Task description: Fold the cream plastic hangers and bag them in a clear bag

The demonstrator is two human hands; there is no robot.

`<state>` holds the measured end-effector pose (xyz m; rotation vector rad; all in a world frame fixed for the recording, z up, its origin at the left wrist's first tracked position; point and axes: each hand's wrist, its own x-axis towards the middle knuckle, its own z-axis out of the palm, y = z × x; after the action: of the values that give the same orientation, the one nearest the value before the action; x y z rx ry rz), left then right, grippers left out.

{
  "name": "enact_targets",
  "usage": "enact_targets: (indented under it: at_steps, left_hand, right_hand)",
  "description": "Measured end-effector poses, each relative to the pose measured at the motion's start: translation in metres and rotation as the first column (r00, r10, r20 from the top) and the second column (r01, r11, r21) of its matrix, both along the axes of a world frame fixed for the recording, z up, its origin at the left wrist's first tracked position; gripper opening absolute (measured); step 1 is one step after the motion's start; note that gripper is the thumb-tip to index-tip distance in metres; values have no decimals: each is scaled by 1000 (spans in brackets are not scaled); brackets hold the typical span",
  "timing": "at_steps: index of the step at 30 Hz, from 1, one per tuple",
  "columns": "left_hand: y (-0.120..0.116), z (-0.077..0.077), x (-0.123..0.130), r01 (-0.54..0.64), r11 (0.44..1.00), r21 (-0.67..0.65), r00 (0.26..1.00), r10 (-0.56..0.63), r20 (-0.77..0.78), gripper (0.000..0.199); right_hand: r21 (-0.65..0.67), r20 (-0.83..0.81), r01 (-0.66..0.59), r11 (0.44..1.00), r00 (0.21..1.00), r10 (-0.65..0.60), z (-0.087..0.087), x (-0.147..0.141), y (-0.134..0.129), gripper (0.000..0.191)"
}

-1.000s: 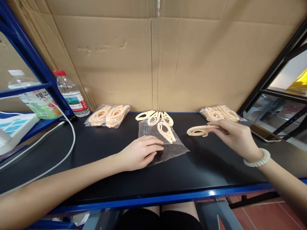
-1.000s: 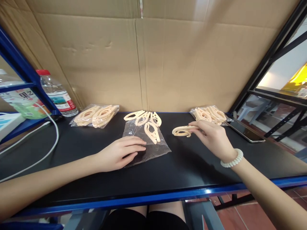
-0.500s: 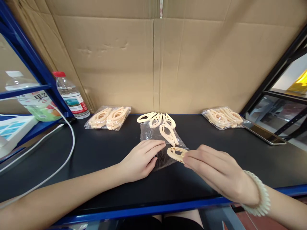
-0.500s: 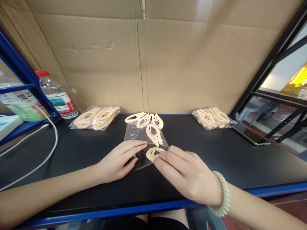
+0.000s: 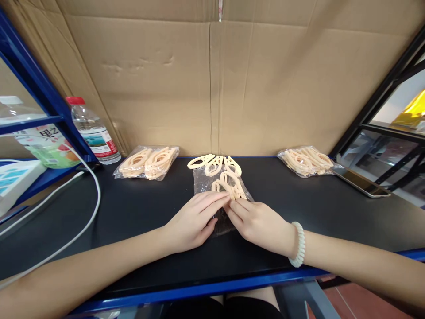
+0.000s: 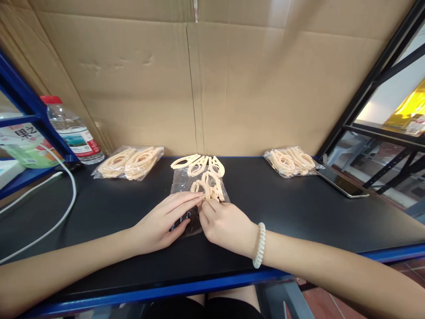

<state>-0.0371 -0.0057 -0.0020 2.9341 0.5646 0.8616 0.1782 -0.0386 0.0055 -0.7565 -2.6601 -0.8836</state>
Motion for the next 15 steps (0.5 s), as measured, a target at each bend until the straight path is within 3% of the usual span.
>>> enact_targets:
  at_steps: [10,13,15]
  left_hand:
    - [3,-6,-2,-47,999,4,998,47,30,55]
    - [3,-5,-1,-33,999,18,999,33,29,55]
    - [3,-5,-1,-29,999,26,999,28,29,54]
  right_hand:
    - [39,61,-64,997,996,61,-9,-5,34,26]
    - [45,12,-78,996,997,77,-10,-2,34,22]
    - [26,-50,-166,986,985,167,-5,1,31,25]
